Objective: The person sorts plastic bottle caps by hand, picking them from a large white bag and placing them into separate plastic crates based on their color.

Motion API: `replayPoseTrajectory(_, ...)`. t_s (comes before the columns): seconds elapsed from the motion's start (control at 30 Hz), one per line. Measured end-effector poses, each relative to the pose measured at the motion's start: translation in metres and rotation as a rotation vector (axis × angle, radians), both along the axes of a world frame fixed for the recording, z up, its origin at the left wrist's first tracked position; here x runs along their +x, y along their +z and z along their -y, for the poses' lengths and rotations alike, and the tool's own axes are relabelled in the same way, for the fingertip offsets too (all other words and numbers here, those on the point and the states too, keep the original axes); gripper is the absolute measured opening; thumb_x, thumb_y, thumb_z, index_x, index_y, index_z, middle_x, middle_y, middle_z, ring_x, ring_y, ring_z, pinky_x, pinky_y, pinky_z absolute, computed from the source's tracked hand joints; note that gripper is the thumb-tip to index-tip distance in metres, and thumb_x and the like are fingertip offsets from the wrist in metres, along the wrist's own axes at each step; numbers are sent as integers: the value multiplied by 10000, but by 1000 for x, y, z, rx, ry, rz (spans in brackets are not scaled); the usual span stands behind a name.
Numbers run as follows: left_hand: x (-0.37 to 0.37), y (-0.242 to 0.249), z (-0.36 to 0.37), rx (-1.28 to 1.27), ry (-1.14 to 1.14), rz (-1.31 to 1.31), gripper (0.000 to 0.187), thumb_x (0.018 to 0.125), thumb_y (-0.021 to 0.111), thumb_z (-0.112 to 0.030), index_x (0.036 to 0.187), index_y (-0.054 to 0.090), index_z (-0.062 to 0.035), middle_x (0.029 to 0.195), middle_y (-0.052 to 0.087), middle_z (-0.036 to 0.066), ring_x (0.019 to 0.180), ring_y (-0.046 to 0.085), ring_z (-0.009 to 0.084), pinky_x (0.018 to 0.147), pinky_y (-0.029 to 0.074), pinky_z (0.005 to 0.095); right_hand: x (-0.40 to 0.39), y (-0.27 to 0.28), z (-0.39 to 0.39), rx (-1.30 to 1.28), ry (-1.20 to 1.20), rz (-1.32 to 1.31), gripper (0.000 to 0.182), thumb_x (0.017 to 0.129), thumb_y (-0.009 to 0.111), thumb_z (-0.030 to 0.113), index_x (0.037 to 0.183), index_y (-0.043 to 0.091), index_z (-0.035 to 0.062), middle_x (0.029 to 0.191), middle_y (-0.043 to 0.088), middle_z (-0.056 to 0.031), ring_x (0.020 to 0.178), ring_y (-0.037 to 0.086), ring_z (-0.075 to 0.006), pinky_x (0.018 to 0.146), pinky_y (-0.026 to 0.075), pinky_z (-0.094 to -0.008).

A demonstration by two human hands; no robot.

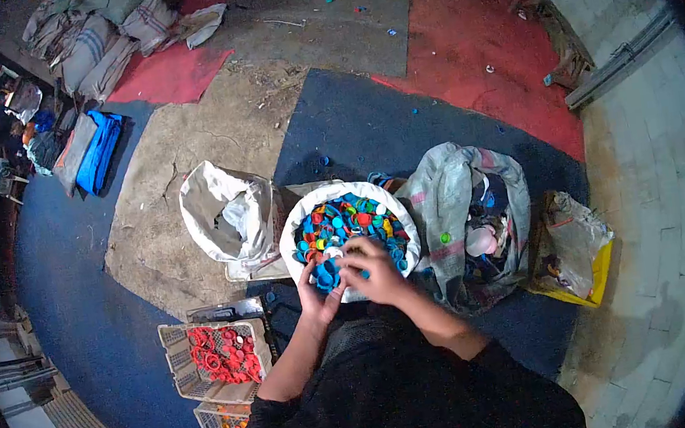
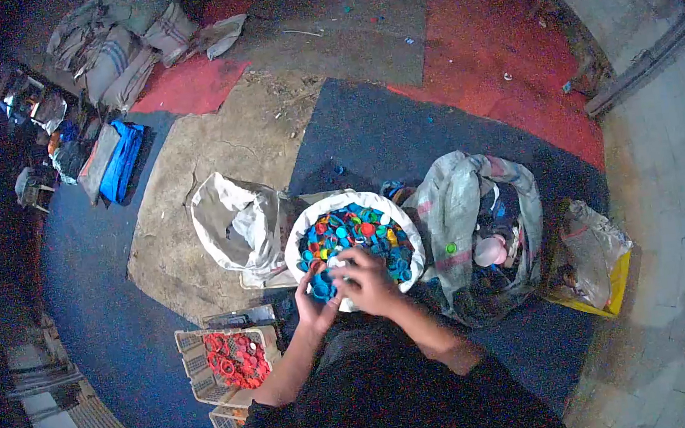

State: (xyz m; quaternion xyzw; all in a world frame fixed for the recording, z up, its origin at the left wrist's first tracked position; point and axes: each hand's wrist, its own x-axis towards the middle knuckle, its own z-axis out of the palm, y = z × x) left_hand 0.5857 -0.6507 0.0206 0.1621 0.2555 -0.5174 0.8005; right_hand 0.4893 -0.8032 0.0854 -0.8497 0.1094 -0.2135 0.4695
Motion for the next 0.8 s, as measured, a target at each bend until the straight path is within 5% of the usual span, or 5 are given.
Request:
replayPoseTrajectory(0.17,11,8,-18,70,117,-54,429,980,526,-325,1283,587,-27,1245,612,169,1125,606,313,969,533,409,-17,-115,55,282,-580,-454,522,838,746,294,1292,609,76,1199,656,-194,1133,620,-359,1001,461,-445)
replayPoseTrajectory(0.33,15,9,-25,54,163,-66,453,967,534,-313,1291,586,1,1289,596,206,1180,579,361,1038,491,466,-12,-176,25,-1,-360,-484,720,774,776,438,1379,537,128,1357,539,-234,1272,503,-425,1055,417,-492)
replayPoseTrajectory(0.47,17,13,-22,59,171,-73,460,972,523,-322,1296,583,-1,1291,596,210,1191,576,360,1045,487,465,-4,-148,-3,-191,-290,-719,648,782,770,445,1349,602,182,1357,562,-209,1286,513,-358,1070,408,-462)
replayPoseTrajectory(0.63,20,9,-26,46,143,-39,459,976,522,-328,1303,581,-10,1300,595,209,1204,575,359,1046,490,466,12,-110,66,391,128,-829,376,835,760,405,1005,761,70,940,746,-135,906,718,-264,833,532,-369)
replayPoseTrajectory(0.8,21,-1,-29,81,133,-16,444,977,524,-331,1283,591,-17,1290,606,205,1200,583,354,1044,496,465,62,-141,113,153,-90,-691,306,850,733,298,1068,743,84,1030,728,-167,975,697,-282,869,530,-386)
